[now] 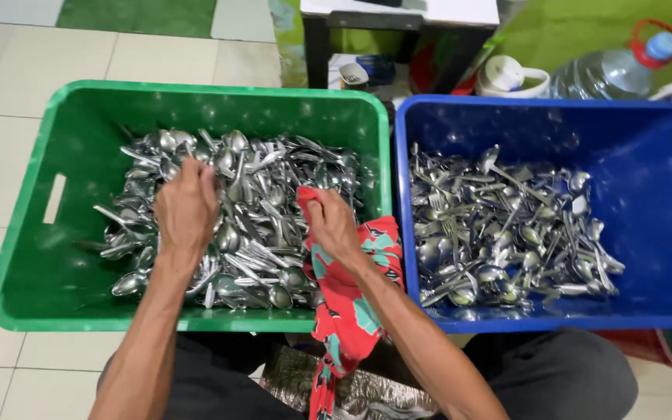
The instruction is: Wiping metal spoons with a cloth and moving them from one bin to another.
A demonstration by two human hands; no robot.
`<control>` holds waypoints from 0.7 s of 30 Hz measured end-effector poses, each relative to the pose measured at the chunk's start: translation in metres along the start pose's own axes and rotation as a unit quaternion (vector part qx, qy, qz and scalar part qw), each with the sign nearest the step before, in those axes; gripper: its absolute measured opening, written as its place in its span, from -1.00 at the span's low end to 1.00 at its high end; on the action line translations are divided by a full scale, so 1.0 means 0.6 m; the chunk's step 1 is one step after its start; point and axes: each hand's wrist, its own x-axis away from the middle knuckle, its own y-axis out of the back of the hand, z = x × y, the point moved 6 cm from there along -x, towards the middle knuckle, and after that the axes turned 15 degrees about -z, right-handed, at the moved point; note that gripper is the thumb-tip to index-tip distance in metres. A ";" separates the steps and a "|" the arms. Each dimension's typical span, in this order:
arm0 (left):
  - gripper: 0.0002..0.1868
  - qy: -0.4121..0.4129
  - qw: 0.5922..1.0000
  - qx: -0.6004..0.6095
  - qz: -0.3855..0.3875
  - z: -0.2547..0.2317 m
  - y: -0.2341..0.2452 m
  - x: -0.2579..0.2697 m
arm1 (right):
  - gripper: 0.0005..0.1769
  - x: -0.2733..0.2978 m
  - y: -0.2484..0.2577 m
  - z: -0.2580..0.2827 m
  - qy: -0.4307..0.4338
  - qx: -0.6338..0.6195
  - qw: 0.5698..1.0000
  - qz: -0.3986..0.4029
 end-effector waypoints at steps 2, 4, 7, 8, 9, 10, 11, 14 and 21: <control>-0.82 0.023 0.999 0.045 0.008 0.015 -0.012 0.010 | -0.72 -0.003 0.003 0.014 0.009 -0.027 1.000 -0.010; -0.83 0.047 0.994 0.092 0.020 0.008 -0.026 0.023 | -0.71 -0.003 0.009 0.022 0.015 -0.051 0.998 -0.020; -0.83 0.073 0.989 0.121 0.046 -0.008 -0.057 0.036 | -0.70 -0.001 0.008 0.055 0.058 -0.097 0.994 0.005; -0.83 0.076 0.986 0.141 0.049 -0.003 -0.078 0.042 | -0.71 0.004 0.010 0.075 0.083 -0.095 0.992 0.016; -0.83 0.079 0.982 0.161 0.052 0.002 -0.099 0.047 | -0.72 0.009 0.012 0.095 0.109 -0.093 0.989 0.027; -0.83 0.086 0.982 0.162 0.047 0.002 -0.106 0.043 | -0.72 0.014 0.007 0.095 0.113 -0.092 0.989 0.035; -0.84 0.113 0.977 0.173 0.057 0.004 -0.117 0.040 | -0.71 0.024 0.002 0.104 0.173 -0.062 0.982 0.051; -0.87 0.158 0.968 0.183 0.065 0.026 -0.130 0.029 | -0.70 0.044 -0.019 0.097 0.294 -0.008 0.954 0.054; -0.86 0.182 0.961 0.206 0.018 0.015 -0.065 0.008 | -0.69 0.055 -0.011 0.104 0.293 -0.034 0.955 0.033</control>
